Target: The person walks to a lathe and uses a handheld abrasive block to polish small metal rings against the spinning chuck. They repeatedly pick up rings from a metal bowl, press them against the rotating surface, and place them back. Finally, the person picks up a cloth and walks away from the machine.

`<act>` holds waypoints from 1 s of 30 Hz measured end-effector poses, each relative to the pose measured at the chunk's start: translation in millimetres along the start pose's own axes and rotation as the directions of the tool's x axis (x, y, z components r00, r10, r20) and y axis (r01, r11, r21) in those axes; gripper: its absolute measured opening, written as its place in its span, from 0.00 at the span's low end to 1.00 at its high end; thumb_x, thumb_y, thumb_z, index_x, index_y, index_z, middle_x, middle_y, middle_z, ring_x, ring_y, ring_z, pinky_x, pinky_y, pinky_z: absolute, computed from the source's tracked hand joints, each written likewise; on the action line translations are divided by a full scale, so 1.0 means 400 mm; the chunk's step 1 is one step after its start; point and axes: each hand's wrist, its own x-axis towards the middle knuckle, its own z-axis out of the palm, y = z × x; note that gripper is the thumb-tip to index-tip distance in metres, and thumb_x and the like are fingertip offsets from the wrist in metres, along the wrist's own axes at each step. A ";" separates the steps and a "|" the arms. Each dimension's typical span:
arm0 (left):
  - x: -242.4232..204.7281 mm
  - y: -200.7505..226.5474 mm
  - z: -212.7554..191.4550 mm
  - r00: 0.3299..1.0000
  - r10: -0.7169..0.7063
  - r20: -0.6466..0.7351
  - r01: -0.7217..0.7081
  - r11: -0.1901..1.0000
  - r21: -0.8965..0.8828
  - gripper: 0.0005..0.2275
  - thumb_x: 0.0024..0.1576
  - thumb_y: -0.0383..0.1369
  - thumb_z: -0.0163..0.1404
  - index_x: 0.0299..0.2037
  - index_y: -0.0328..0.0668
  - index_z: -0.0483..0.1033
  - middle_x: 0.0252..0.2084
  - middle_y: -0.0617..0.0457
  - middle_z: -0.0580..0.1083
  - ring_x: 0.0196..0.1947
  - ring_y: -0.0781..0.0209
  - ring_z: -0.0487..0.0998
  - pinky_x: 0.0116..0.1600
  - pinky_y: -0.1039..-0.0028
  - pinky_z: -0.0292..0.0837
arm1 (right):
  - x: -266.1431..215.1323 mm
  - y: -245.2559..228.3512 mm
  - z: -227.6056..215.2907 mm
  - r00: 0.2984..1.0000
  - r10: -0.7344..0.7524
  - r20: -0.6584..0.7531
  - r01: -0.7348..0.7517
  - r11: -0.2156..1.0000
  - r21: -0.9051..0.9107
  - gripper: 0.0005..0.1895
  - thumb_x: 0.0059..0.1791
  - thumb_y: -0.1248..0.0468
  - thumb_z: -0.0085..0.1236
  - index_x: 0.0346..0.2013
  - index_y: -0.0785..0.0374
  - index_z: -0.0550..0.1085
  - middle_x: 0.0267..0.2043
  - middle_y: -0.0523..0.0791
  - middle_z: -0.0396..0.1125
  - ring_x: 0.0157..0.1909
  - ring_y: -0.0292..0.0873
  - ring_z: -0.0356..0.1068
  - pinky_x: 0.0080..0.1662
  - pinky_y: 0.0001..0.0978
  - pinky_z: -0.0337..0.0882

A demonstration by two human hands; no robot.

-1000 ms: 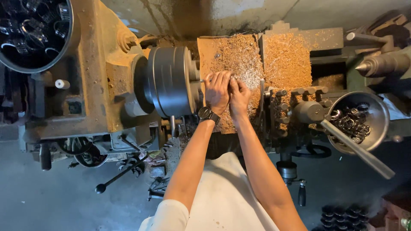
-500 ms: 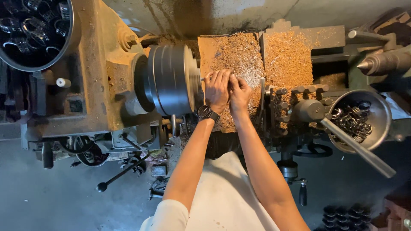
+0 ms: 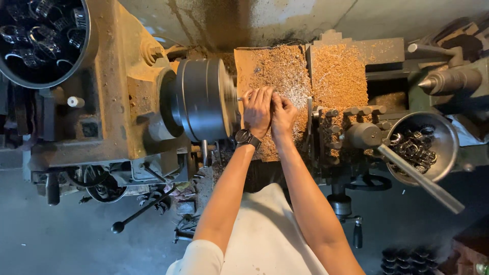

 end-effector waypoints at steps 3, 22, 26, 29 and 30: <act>-0.005 0.004 0.003 0.999 0.003 -0.037 -0.003 1.000 0.007 0.14 0.65 0.29 0.45 0.60 0.40 0.72 0.54 0.51 0.75 0.56 0.55 0.75 0.67 0.60 0.58 | 0.005 0.019 -0.003 0.998 0.015 -0.065 -0.018 0.999 -0.042 0.16 0.55 0.60 0.61 0.39 0.76 0.76 0.33 0.48 0.73 0.31 0.36 0.68 0.33 0.26 0.70; -0.008 -0.002 -0.003 0.999 -0.017 0.030 0.017 1.000 0.004 0.12 0.67 0.31 0.43 0.59 0.43 0.71 0.54 0.53 0.75 0.59 0.57 0.74 0.69 0.60 0.57 | -0.029 -0.052 0.011 0.996 0.055 0.068 -0.065 0.986 0.151 0.13 0.53 0.60 0.60 0.41 0.70 0.76 0.38 0.48 0.73 0.37 0.37 0.73 0.41 0.27 0.76; -0.001 0.001 -0.015 0.999 -0.001 0.041 0.000 1.000 0.012 0.12 0.67 0.31 0.44 0.59 0.43 0.72 0.53 0.53 0.75 0.58 0.57 0.74 0.68 0.60 0.57 | -0.018 -0.042 0.018 0.996 0.047 0.069 -0.055 0.992 0.118 0.14 0.52 0.60 0.60 0.42 0.70 0.77 0.38 0.47 0.74 0.38 0.36 0.73 0.42 0.26 0.76; 0.001 0.007 -0.018 1.000 0.011 -0.005 -0.010 0.998 0.055 0.13 0.65 0.32 0.45 0.59 0.42 0.72 0.53 0.53 0.75 0.58 0.57 0.74 0.68 0.60 0.57 | -0.007 -0.013 0.014 0.997 0.066 -0.030 -0.066 0.998 0.004 0.16 0.53 0.58 0.61 0.40 0.72 0.77 0.36 0.48 0.74 0.35 0.37 0.71 0.38 0.27 0.73; 0.001 0.011 -0.025 1.000 0.012 -0.002 -0.012 0.998 0.064 0.13 0.65 0.31 0.45 0.59 0.42 0.72 0.55 0.52 0.75 0.59 0.56 0.74 0.68 0.60 0.57 | -0.007 -0.003 0.011 0.996 0.070 -0.057 -0.071 0.997 -0.026 0.17 0.54 0.57 0.61 0.40 0.73 0.77 0.35 0.49 0.73 0.34 0.37 0.69 0.36 0.28 0.72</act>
